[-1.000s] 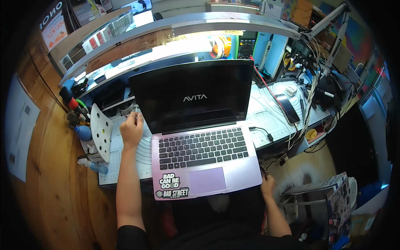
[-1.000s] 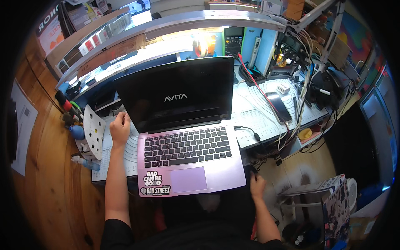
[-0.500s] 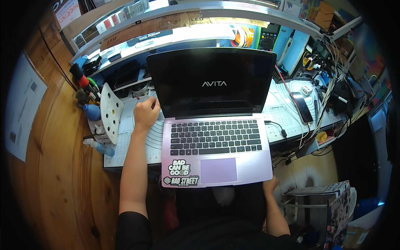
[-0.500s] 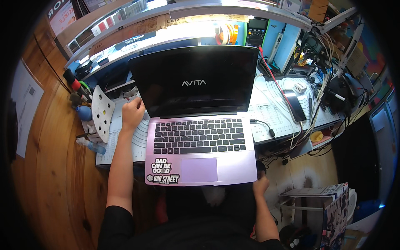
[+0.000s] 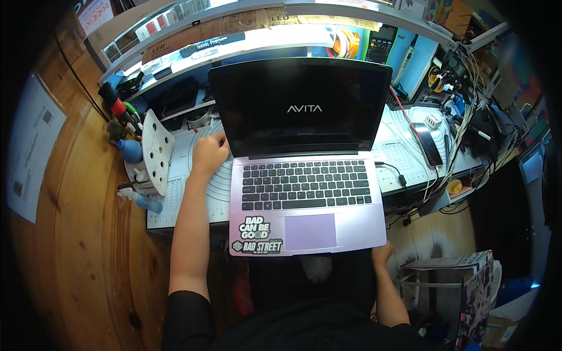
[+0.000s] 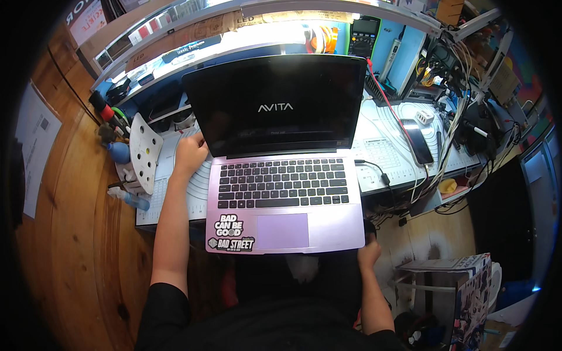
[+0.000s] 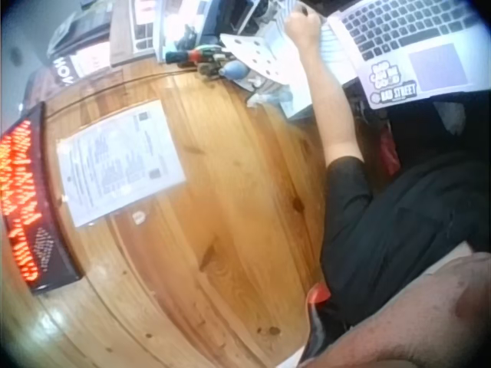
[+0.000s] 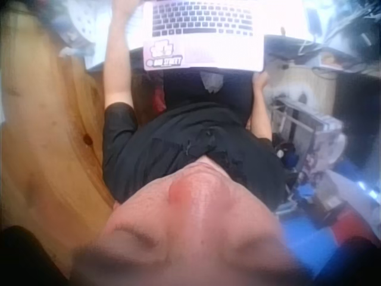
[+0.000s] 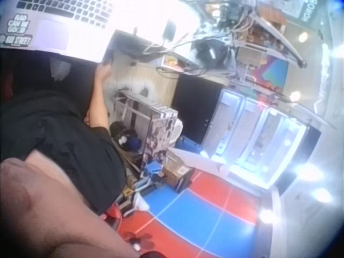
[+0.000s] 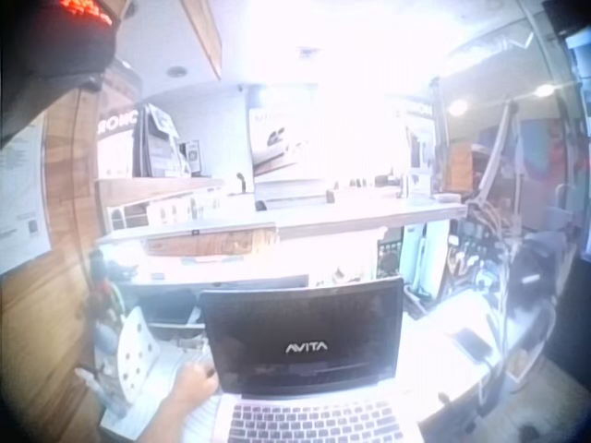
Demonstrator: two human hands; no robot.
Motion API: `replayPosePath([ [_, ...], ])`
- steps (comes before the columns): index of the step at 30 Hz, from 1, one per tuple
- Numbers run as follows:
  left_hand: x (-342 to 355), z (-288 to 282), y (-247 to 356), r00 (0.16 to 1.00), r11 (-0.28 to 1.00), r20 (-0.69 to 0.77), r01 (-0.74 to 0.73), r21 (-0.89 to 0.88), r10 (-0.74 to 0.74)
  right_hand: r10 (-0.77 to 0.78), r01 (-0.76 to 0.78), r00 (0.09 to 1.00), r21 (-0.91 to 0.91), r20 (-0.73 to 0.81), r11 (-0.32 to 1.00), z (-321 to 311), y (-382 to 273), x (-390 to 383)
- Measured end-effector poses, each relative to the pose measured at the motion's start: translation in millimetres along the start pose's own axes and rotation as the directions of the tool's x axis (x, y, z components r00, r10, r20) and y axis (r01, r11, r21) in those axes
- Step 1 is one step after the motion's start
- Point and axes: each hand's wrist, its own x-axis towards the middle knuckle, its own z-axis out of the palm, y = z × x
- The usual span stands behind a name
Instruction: The person wipes the screen of a laptop with a cloth, closes the lid, turns the laptop over, and removes screws from the bottom casing using an electric screwdriver before prying the casing open with a plastic tool.
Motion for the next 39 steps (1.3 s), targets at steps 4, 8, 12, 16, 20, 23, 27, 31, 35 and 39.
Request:
replayPosePath([
  [4,0,1,-3,1.000,1.000,0.007,0.000,0.003,0.000,0.002,-0.002,1.000,0.022,-0.004,1.000,1,2,-1],
  [8,1,1,-1,1.000,1.000,0.011,0.008,0.024,-0.008,0.004,-0.004,1.000,-0.020,-0.006,1.000,7,10,1],
  [12,-1,0,-5,1.000,1.000,0.001,0.002,0.009,-0.002,0.003,-0.003,1.000,-0.011,0.004,1.000,6,5,1],
  [16,1,3,-3,0.999,1.000,-0.021,-0.026,-0.008,0.025,0.013,-0.013,1.000,-0.025,0.013,1.000,5,6,1],
  [20,2,2,0,1.000,1.000,0.005,-0.010,0.012,0.010,0.060,-0.059,0.998,-0.034,0.031,0.998,1,1,3],
  [23,1,-1,1,1.000,1.000,0.015,0.003,0.015,-0.003,0.046,-0.044,0.997,-0.039,0.057,0.998,5,4,6],
  [27,1,3,-10,0.999,0.998,-0.036,-0.040,0.050,0.041,0.031,-0.030,0.999,0.048,-0.011,0.998,17,28,8],
  [31,0,1,0,1.000,0.998,-0.007,-0.019,0.052,0.019,-0.027,0.040,0.997,0.190,-0.070,0.981,7,2,1],
  [35,-3,-6,0,1.000,0.999,0.017,0.025,0.032,-0.026,-0.061,0.074,0.991,0.113,-0.115,0.991,6,1,0],
  [39,-5,-6,0,1.000,0.999,0.012,0.009,0.046,-0.009,0.110,-0.105,0.991,-0.071,0.074,0.992,-8,-13,-1],
])
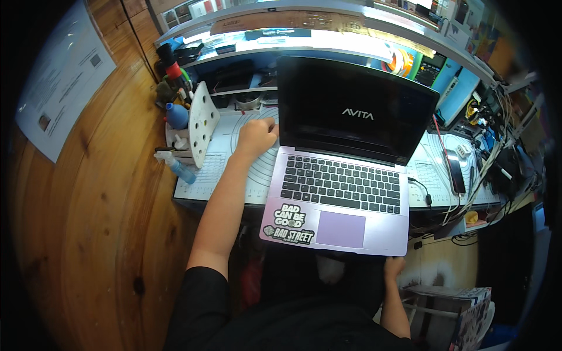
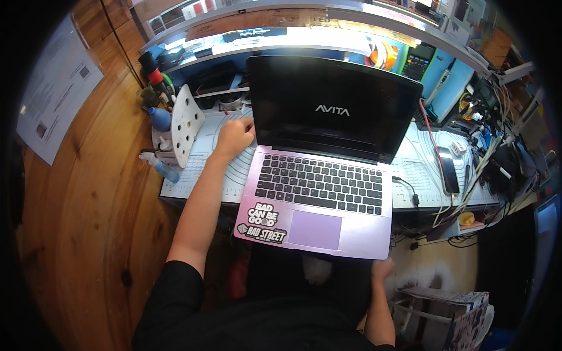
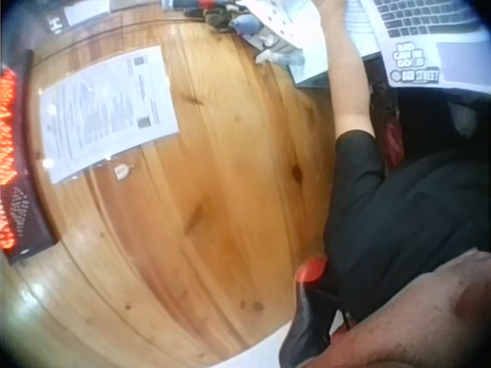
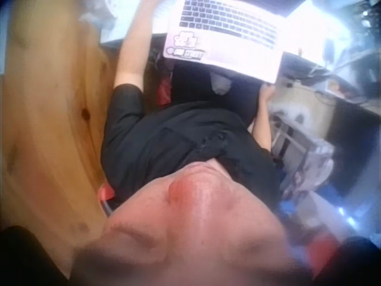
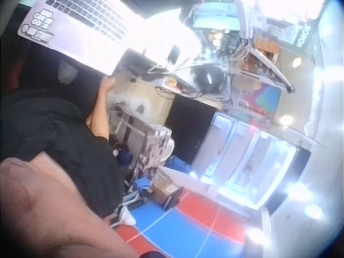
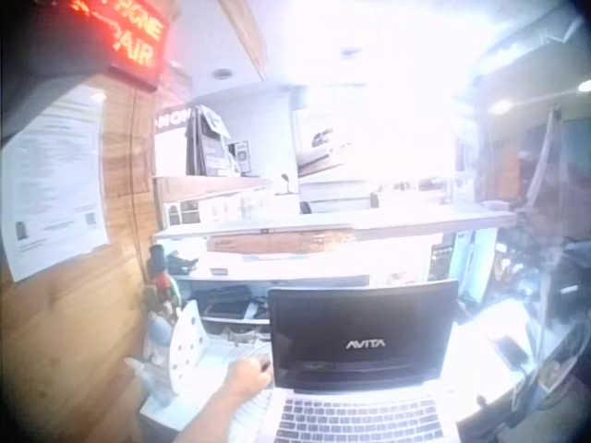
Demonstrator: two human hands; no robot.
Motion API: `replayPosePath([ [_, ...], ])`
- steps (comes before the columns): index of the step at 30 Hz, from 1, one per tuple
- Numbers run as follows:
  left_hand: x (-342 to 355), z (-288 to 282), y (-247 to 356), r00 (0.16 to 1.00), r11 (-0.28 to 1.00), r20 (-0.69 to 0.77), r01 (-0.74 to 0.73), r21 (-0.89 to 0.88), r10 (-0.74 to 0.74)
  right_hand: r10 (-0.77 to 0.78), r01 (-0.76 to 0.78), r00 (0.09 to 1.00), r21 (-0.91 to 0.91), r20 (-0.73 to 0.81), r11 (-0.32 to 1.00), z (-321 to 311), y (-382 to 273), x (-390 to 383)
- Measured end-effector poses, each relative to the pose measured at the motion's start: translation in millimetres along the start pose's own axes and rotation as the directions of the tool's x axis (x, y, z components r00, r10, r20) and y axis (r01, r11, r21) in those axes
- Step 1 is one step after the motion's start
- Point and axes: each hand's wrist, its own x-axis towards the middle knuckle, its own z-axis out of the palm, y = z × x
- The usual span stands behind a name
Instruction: The person wipes the screen of a laptop with a cloth, closes the lid, turns the laptop over, and removes screws from the bottom casing using an electric screwdriver before prying the casing open with a plastic tool.
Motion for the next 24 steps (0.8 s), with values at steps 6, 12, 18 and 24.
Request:
replayPosePath([
  [6,1,13,-25,0.998,0.999,-0.047,-0.051,-0.005,0.050,-0.145,0.236,0.961,0.425,-0.235,0.874,-33,-28,-5],
  [12,11,20,-27,0.999,0.999,-0.016,-0.035,0.006,0.035,-0.232,0.550,0.812,0.569,-0.535,0.612,-151,-133,22],
  [18,17,6,-48,0.997,0.923,0.040,0.080,-0.377,-0.070,-0.419,0.616,0.785,0.645,-0.456,0.452,-192,-200,74],
  [24,24,-43,48,0.991,0.562,-0.123,-0.071,-0.824,-0.055,-0.514,0.720,0.690,0.414,-0.509,0.557,-197,-208,102],
])
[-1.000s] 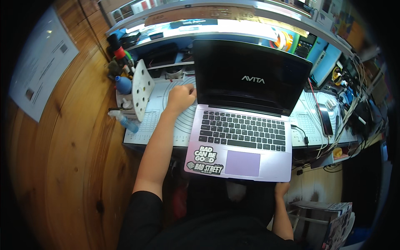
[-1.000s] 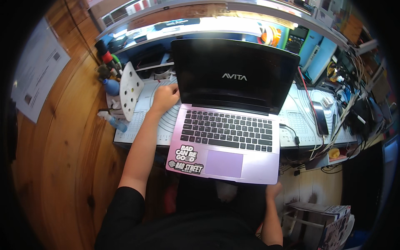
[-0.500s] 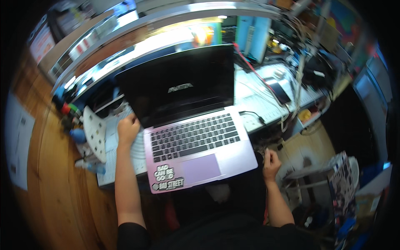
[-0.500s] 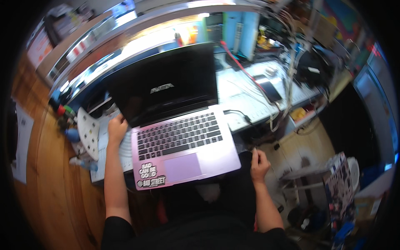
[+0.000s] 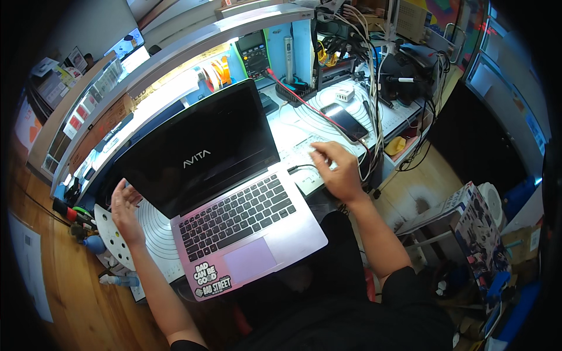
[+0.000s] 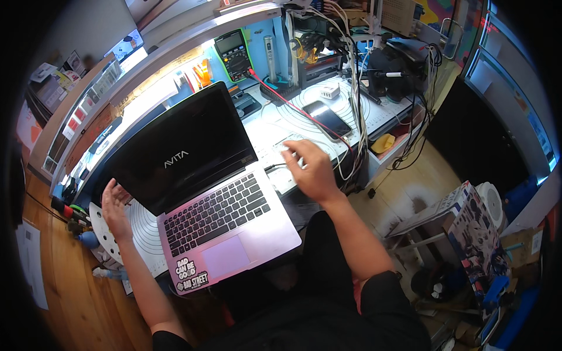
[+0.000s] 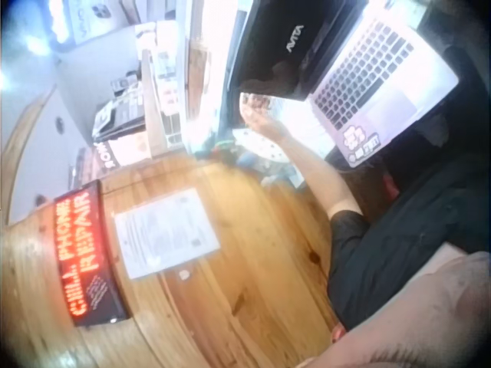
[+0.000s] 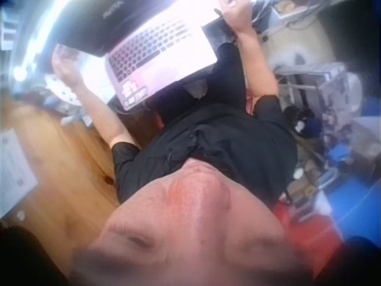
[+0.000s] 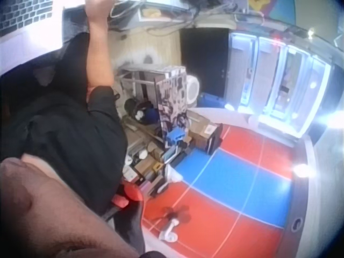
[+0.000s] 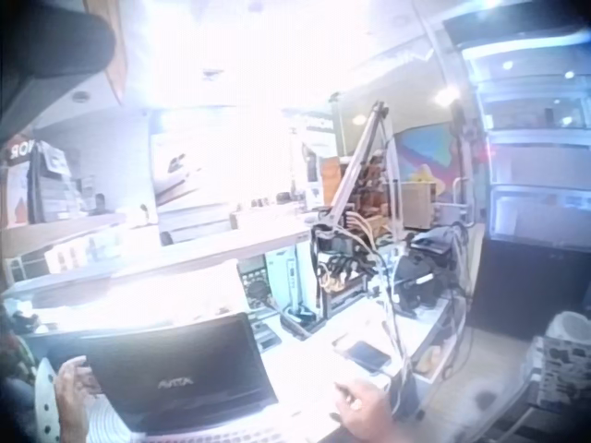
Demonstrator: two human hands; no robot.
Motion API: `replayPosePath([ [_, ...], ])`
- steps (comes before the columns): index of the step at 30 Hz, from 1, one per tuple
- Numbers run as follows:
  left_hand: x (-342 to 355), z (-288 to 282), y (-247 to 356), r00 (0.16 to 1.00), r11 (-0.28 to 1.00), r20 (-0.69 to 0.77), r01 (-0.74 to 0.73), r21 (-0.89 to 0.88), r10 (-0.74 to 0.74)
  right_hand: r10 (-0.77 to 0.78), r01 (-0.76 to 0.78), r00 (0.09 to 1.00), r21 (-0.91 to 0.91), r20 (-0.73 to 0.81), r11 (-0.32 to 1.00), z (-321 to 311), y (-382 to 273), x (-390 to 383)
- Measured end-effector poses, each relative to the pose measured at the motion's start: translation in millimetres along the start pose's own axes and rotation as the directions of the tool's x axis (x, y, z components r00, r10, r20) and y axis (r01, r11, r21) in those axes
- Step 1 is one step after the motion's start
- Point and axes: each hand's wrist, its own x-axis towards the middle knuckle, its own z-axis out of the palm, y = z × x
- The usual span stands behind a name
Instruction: The person wipes the screen of a laptop with a cloth, closes the lid, turns the laptop over, and removes screws from the bottom casing using an electric screwdriver before prying the casing open with a plastic tool.
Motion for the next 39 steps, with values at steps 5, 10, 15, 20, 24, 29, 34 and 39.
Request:
replayPosePath([
  [5,-6,-6,27,0.997,0.964,-0.059,-0.040,0.263,0.058,0.086,-0.245,0.913,-0.367,-0.398,0.897,-72,88,10],
  [10,5,19,15,0.999,0.995,-0.045,0.006,0.101,-0.001,0.117,-0.285,0.951,-0.669,-0.285,0.687,-198,243,6],
  [15,27,38,38,0.998,0.924,0.049,0.048,-0.379,-0.032,0.179,-0.264,0.949,-0.345,-0.258,0.901,-91,49,41],
  [20,22,39,34,0.989,0.859,-0.143,-0.046,-0.509,-0.031,0.004,0.006,0.992,-0.076,0.128,0.997,-24,-20,25],
  [24,-21,45,45,0.971,0.851,-0.235,-0.163,-0.499,0.049,0.068,-0.071,0.984,0.010,0.166,0.997,2,-10,25],
  [29,-70,38,44,0.916,0.816,-0.225,-0.398,-0.420,0.332,0.084,-0.107,0.974,0.100,0.210,0.989,43,21,75],
  [34,-85,44,44,0.892,0.839,-0.240,-0.444,-0.316,0.382,-0.134,0.105,0.902,0.092,0.411,0.990,98,16,119],
  [39,-87,41,48,0.888,0.859,-0.252,-0.445,-0.253,0.385,-0.164,0.097,0.826,0.150,0.539,0.984,133,-4,123],
])
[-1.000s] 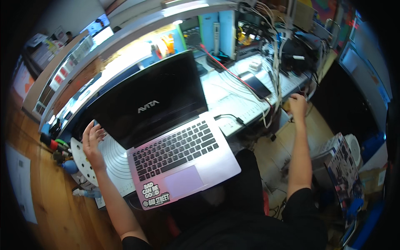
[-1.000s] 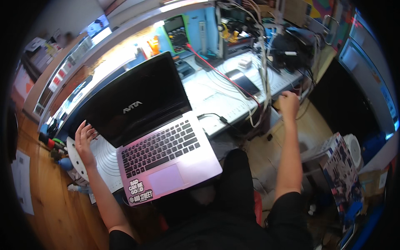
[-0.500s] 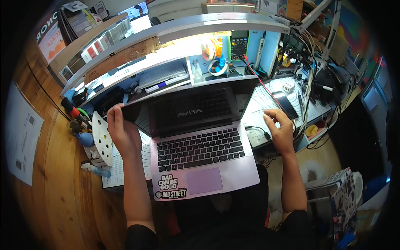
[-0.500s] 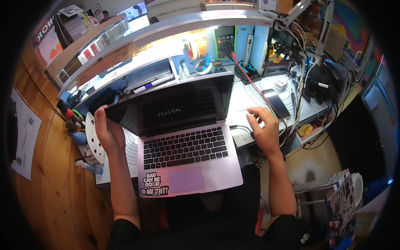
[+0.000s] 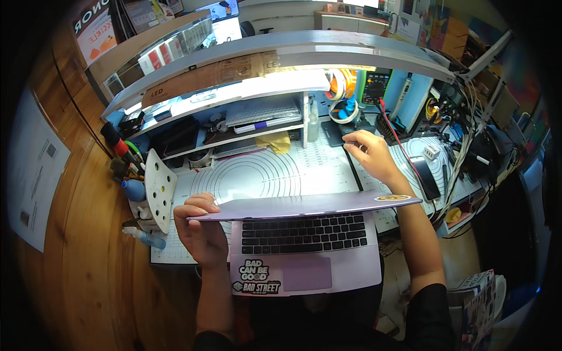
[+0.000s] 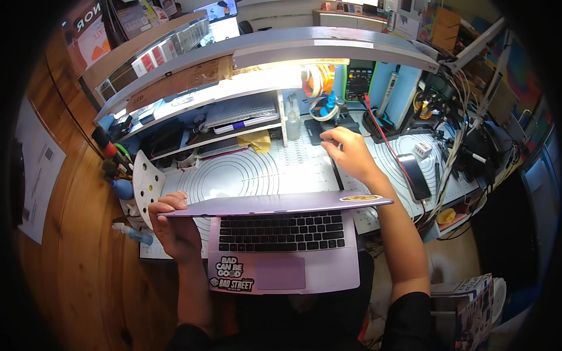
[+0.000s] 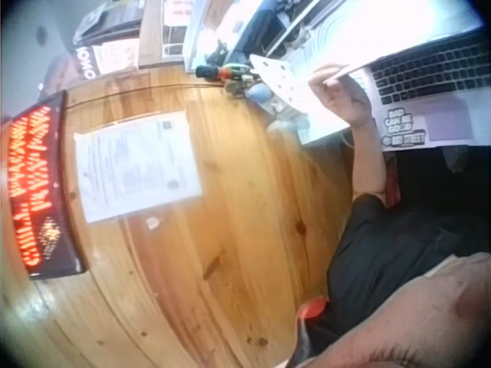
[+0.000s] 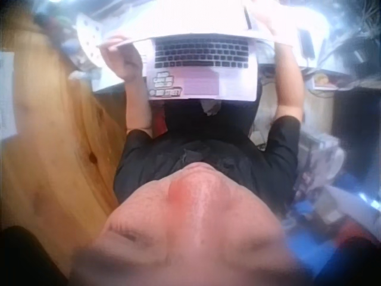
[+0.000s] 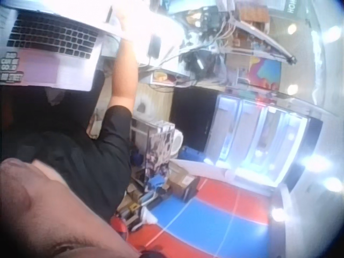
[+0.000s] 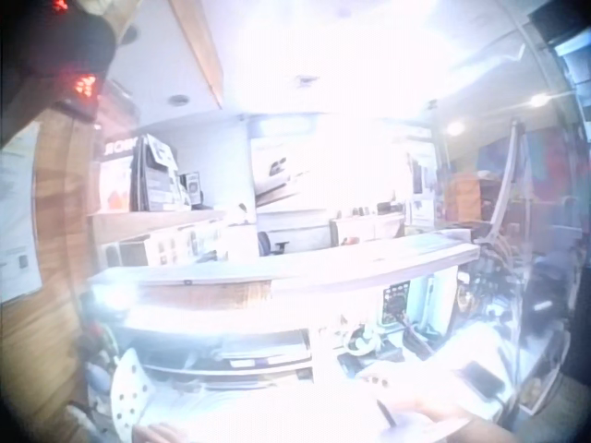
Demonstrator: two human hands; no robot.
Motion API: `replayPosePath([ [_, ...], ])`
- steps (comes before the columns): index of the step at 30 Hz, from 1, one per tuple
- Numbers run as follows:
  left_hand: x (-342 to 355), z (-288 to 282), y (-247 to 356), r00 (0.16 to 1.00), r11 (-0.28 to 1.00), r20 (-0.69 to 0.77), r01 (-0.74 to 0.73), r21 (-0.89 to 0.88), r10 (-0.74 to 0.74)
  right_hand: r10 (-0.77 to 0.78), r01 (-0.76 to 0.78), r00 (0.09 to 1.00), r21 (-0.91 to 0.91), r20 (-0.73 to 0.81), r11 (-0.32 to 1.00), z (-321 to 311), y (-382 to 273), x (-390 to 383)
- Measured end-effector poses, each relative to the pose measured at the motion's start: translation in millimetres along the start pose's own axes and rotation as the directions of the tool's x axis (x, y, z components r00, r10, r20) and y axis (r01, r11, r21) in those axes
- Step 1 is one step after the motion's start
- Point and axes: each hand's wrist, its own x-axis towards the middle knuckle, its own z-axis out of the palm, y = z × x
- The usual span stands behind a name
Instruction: The person wipes the screen of a laptop with a cloth, closes the lid, turns the laptop over, and removes screws from the bottom casing using an electric screwdriver before prying the casing open with a plastic tool.
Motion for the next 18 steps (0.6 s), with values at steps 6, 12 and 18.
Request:
replayPosePath([
  [6,-2,-4,-1,0.999,0.999,0.040,0.010,-0.034,-0.009,-0.128,0.094,0.904,0.104,0.408,0.990,37,0,29],
  [12,-17,-13,-22,0.985,0.987,0.058,0.162,0.012,-0.163,-0.004,-0.073,0.720,0.082,0.694,0.994,71,-5,64],
  [18,-30,-27,-44,0.952,0.944,0.057,0.290,0.157,-0.302,-0.018,-0.251,0.771,0.329,0.637,0.910,55,-6,59],
])
